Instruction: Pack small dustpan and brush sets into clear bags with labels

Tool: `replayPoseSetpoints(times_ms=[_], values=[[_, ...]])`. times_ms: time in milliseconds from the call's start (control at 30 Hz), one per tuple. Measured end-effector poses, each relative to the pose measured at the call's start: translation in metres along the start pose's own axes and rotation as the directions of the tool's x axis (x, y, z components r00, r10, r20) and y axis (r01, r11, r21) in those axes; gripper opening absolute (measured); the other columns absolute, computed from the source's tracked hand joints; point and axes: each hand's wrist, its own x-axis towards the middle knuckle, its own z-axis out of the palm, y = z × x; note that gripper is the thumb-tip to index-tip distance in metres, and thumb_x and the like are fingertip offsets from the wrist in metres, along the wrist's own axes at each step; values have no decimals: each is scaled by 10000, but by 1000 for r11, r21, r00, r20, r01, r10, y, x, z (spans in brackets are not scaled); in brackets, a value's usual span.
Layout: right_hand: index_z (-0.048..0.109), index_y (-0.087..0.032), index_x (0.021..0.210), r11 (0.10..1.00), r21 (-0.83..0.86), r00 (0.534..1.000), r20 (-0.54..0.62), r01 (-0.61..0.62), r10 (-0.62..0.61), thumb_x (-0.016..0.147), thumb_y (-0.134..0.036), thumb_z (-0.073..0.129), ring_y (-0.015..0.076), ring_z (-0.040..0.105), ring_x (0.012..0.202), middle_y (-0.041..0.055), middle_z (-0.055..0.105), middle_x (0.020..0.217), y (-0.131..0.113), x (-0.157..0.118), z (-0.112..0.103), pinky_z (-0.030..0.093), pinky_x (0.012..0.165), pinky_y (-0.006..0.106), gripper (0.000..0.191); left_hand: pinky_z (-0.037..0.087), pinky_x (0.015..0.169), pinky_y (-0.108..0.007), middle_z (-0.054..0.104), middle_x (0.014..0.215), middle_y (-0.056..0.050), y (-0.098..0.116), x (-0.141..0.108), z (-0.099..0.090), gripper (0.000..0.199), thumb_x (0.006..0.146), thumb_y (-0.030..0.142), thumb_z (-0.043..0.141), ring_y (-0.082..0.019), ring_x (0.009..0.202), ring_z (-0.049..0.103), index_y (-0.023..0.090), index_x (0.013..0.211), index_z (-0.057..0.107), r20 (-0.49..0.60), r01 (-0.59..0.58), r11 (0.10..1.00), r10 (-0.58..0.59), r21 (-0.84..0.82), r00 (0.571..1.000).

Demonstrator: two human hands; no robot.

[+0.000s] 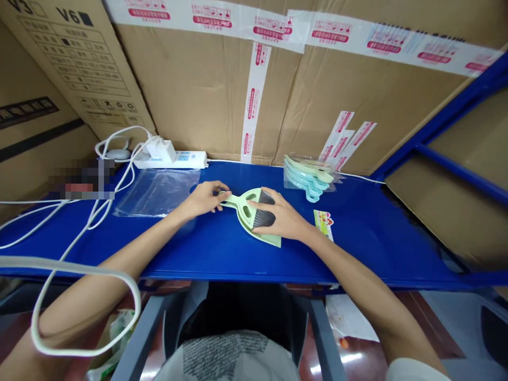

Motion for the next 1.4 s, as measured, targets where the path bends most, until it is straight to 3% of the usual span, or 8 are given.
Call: replayPoseSetpoints(times_ms=[100,200,433,600,933,1167,1300,1400], values=[[676,-341,1529,1000,14,1000,4,22,-22,781,-519,934,427,404,1579,154,346,1706,-2,-1,0,394,1264,645,811,594,520,-287,785,783,-103,5,-5,1,510,791,529,931,-232,599,770,131,1058,756,205,218,940,-167,-262,964],[691,-338,1514,999,6,999,-11,32,-32,770,-520,942,422,404,1567,155,380,1670,-6,-2,-1,363,1281,654,805,667,634,-318,816,843,-149,7,-5,3,493,740,442,998,-249,694,806,109,1027,774,277,308,865,-207,-397,938],[645,-367,1556,999,26,996,88,-32,30,826,-590,889,423,369,1587,162,411,1638,-9,-5,-6,366,1266,670,802,613,604,-213,813,794,-148,6,-2,4,407,712,347,1028,-175,680,767,81,957,843,287,358,815,-247,-455,926],[650,-373,1551,1000,15,997,82,-11,10,836,-587,884,424,341,1600,155,413,1635,-9,-4,-4,355,1277,661,783,620,585,-204,811,783,-152,5,-2,6,382,710,367,1029,-174,661,766,88,896,846,307,382,813,-263,-441,915],[713,-341,1490,1000,-4,998,56,13,-13,832,-564,895,414,381,1563,163,448,1591,-13,-6,-4,363,1275,634,718,644,558,-194,802,723,-112,9,-4,9,335,647,211,1044,-155,555,736,74,888,855,272,381,801,-282,-461,920],[633,-344,1574,997,-61,997,59,47,-43,891,-570,843,424,327,1602,180,387,1657,-6,-4,1,351,1282,637,750,676,624,-205,819,765,-103,13,-3,10,223,717,110,985,-158,593,763,82,887,843,256,407,768,-318,-495,913],[576,-336,1621,985,-144,996,28,92,-89,948,-540,796,443,213,1657,177,285,1759,-5,-4,-1,299,1302,657,737,684,672,-208,830,809,-103,13,-2,7,168,782,79,929,-161,643,783,86,927,845,237,386,760,-306,-522,922],[480,-377,1678,984,-166,996,75,64,-53,1012,-563,707,458,112,1687,145,185,1830,-4,-4,-7,256,1308,687,728,669,635,-197,823,790,-105,14,-1,6,118,818,57,881,-152,621,766,80,929,847,225,369,772,-292,-518,929]])
